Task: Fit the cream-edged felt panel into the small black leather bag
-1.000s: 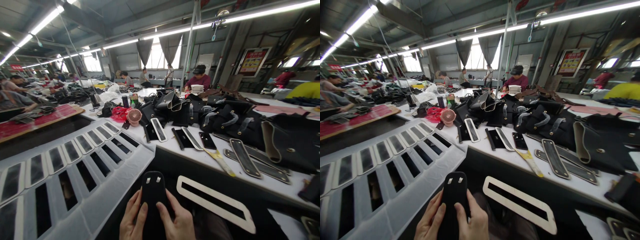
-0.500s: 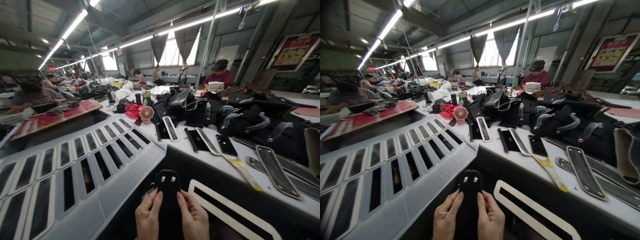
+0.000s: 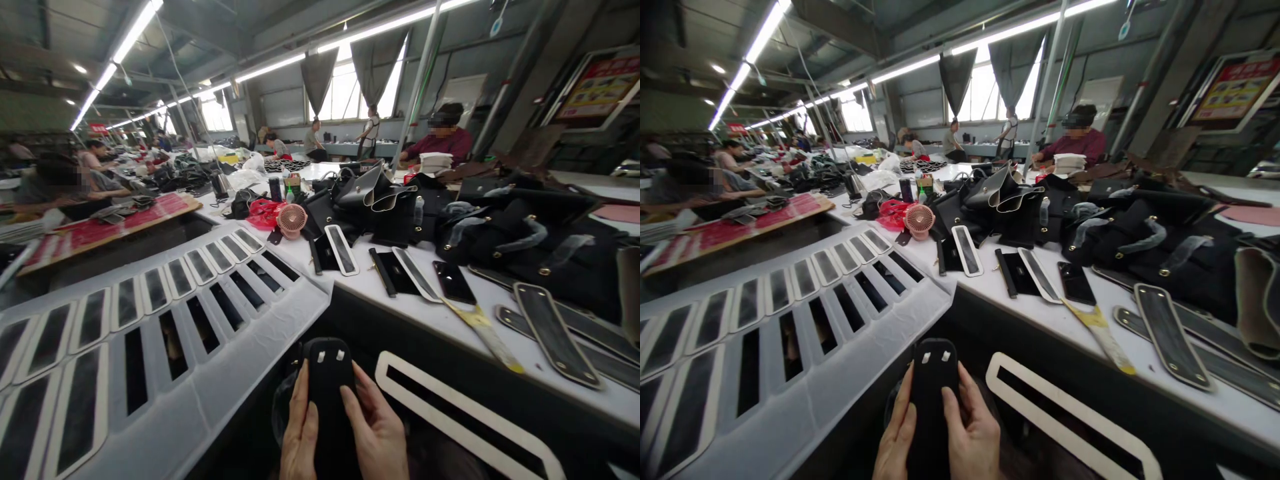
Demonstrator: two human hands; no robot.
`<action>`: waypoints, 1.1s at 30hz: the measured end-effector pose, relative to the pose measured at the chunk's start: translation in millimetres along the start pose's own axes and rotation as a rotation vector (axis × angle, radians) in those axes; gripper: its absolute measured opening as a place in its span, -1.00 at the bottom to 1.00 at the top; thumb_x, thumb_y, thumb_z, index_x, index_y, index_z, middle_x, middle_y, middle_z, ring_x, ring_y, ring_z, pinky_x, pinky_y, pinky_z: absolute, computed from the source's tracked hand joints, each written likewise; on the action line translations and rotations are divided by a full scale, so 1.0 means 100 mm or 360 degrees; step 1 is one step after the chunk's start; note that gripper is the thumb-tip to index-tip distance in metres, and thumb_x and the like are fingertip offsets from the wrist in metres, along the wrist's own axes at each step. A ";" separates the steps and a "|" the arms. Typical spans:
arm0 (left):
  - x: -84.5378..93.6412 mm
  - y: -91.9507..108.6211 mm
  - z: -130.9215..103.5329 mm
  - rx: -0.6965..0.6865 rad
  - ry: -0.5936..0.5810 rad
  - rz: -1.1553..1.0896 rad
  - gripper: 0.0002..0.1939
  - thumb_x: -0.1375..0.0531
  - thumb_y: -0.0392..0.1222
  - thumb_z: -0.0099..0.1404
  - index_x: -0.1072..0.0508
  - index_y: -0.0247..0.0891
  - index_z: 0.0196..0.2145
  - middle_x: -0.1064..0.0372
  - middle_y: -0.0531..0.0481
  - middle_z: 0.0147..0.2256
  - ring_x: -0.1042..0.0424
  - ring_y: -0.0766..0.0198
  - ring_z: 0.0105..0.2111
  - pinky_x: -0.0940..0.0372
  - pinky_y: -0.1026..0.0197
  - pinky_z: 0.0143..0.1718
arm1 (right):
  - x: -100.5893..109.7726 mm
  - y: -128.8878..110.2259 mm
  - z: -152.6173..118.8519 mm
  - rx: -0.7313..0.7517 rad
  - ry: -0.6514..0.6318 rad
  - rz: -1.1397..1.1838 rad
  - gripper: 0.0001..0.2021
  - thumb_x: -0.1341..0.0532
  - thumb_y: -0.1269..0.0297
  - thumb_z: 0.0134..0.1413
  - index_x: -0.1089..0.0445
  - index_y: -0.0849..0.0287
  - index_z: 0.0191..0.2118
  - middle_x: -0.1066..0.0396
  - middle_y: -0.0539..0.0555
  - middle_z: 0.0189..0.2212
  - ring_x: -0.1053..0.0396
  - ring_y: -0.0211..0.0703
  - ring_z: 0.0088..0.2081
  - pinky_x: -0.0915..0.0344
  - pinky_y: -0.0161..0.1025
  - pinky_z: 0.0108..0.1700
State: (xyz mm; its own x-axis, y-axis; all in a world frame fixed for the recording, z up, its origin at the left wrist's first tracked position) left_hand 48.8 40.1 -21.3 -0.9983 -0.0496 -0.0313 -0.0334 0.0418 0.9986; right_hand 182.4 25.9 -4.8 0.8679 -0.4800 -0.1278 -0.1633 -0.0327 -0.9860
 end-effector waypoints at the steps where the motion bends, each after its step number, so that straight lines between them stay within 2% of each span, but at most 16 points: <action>1: 0.01 -0.02 0.01 0.0018 -0.0007 -0.0012 -0.45 0.01 0.16 0.35 -0.26 -0.07 0.21 -0.10 0.07 0.28 0.05 0.11 0.32 0.20 0.06 0.34 | -0.01 0.02 -0.01 0.0047 -0.0034 -0.0047 -0.36 -0.28 -0.10 -0.02 -0.37 0.18 0.12 -0.51 0.19 -0.07 -0.49 0.08 -0.08 -0.46 -0.17 -0.06; 4: 0.02 -0.06 0.02 0.0059 0.0014 -0.0024 -0.40 0.03 0.20 0.35 -0.20 -0.08 0.25 -0.06 0.05 0.30 0.06 0.09 0.32 0.17 0.03 0.33 | 0.02 0.10 -0.09 0.0187 0.0035 -0.0230 -0.41 -0.26 -0.04 0.03 -0.36 0.18 0.13 -0.43 0.16 0.03 -0.40 0.05 0.05 -0.36 -0.19 0.07; 7: -0.01 -0.08 0.00 0.0074 0.0018 -0.0008 -0.34 0.04 0.22 0.34 -0.09 -0.09 0.30 -0.03 0.01 0.31 0.06 0.06 0.31 0.09 0.05 0.32 | 0.06 0.18 -0.20 0.0284 0.0172 -0.0372 -0.49 -0.25 0.01 0.05 -0.41 0.16 0.09 -0.45 0.13 0.02 -0.40 0.05 0.05 -0.38 -0.23 0.05; 10: -0.04 -0.10 -0.06 0.0108 -0.0003 -0.0002 -0.32 0.05 0.22 0.35 -0.02 -0.10 0.32 -0.01 -0.01 0.31 0.02 0.05 0.30 0.03 0.06 0.30 | 0.07 0.23 -0.26 0.0281 0.0199 -0.0331 -0.53 -0.25 0.03 0.05 -0.45 0.13 0.05 -0.48 0.12 -0.02 -0.44 0.05 0.00 -0.42 -0.25 -0.01; 13: -0.05 -0.06 -0.07 0.0153 -0.0036 -0.0046 -0.29 0.05 0.25 0.33 0.01 -0.10 0.33 -0.02 -0.02 0.31 -0.02 0.03 0.29 0.00 0.04 0.29 | 0.06 0.23 -0.26 0.0217 0.0193 -0.0128 -0.54 -0.28 0.00 0.02 -0.48 0.11 0.01 -0.50 0.15 -0.06 -0.47 0.05 -0.05 -0.42 -0.22 -0.02; 15: -0.04 0.03 0.00 0.0145 -0.0060 -0.0086 -0.29 0.04 0.27 0.32 -0.03 -0.09 0.31 -0.04 -0.03 0.30 -0.05 0.01 0.28 0.03 0.01 0.30 | 0.04 0.23 -0.26 0.0155 0.0172 0.0071 -0.51 -0.31 -0.04 -0.03 -0.49 0.12 -0.01 -0.52 0.17 -0.10 -0.49 0.05 -0.07 -0.42 -0.21 -0.03; 19: -0.05 0.40 0.29 -0.0095 -0.0216 -0.0082 -0.39 0.13 0.25 0.37 -0.24 -0.09 0.21 -0.13 -0.01 0.26 -0.05 0.07 0.27 0.11 0.04 0.32 | 0.01 0.24 -0.32 0.0019 0.0080 0.0329 -0.37 -0.35 -0.07 -0.10 -0.38 0.11 0.10 -0.58 0.16 -0.24 -0.55 -0.02 -0.26 -0.47 -0.25 -0.20; 21: -0.09 0.54 0.42 -0.0133 -0.0369 0.0007 -0.39 0.18 0.23 0.38 -0.39 -0.12 0.10 -0.29 -0.04 0.16 -0.17 0.06 0.21 0.02 0.06 0.28 | 0.05 0.20 -0.33 0.0014 0.0054 0.0345 -0.28 -0.34 -0.08 -0.09 -0.28 0.13 0.18 -0.58 0.17 -0.28 -0.54 -0.04 -0.35 -0.47 -0.26 -0.30; 23: -0.11 0.58 0.49 -0.0091 -0.0500 0.0064 -0.37 0.21 0.24 0.38 -0.48 -0.14 -0.02 -0.41 -0.06 0.04 -0.31 0.04 0.09 -0.12 0.05 0.21 | 0.12 0.07 -0.30 0.0064 0.0020 0.0206 -0.27 -0.30 -0.09 -0.03 -0.21 0.13 0.24 -0.57 0.17 -0.26 -0.53 -0.08 -0.41 -0.47 -0.26 -0.35; 26: -0.13 0.55 0.48 -0.0121 -0.0538 0.0068 -0.37 0.25 0.21 0.40 -0.48 -0.14 -0.06 -0.41 -0.06 0.01 -0.32 0.04 0.06 -0.16 0.02 0.16 | 0.22 -0.25 -0.15 0.0316 -0.0084 -0.0365 -0.40 -0.20 -0.02 0.11 -0.20 0.05 0.25 -0.53 0.15 -0.15 -0.49 -0.16 -0.47 -0.48 -0.26 -0.36; 27: -0.13 0.53 0.47 -0.0150 -0.0533 0.0069 -0.39 0.26 0.19 0.40 -0.46 -0.13 -0.05 -0.39 -0.06 0.03 -0.29 0.04 0.08 -0.12 0.01 0.18 | 0.23 -0.36 -0.09 0.0460 -0.0148 -0.0595 -0.45 -0.18 0.02 0.14 -0.22 0.02 0.24 -0.50 0.14 -0.10 -0.50 -0.16 -0.43 -0.49 -0.26 -0.33; 30: -0.14 0.51 0.41 -0.0225 -0.0565 0.0032 -0.42 0.27 0.15 0.42 -0.44 -0.12 -0.03 -0.37 -0.05 0.04 -0.23 0.04 0.11 -0.04 -0.02 0.22 | 0.17 -0.63 0.05 0.0965 -0.0294 -0.1145 -0.54 -0.17 0.17 0.18 -0.28 0.01 0.20 -0.42 0.14 0.03 -0.48 -0.05 -0.12 -0.48 -0.21 -0.13; 33: -0.15 0.56 0.39 -0.0289 -0.0599 -0.0021 -0.45 0.27 0.10 0.44 -0.44 -0.11 -0.08 -0.38 -0.03 0.02 -0.22 0.07 0.12 0.01 -0.01 0.23 | 0.11 -0.73 0.09 0.1366 -0.0197 -0.1337 -0.64 -0.20 0.30 0.16 -0.38 0.04 0.09 -0.40 0.15 0.00 -0.41 -0.03 -0.02 -0.46 -0.16 -0.06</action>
State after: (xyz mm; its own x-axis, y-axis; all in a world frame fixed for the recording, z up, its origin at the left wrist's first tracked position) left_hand 59.7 81.6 33.0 -0.9470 0.3204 -0.0242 -0.0709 -0.1350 0.9883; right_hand 208.1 30.9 64.5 0.6008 -0.4994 0.6242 0.7976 0.3215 -0.5104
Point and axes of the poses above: each hand's wrist, its own z-axis towards the middle knuckle, its own x-axis out of the back of the hand, y = z × x, the point moved 4 cm from there along z, towards the middle knuckle
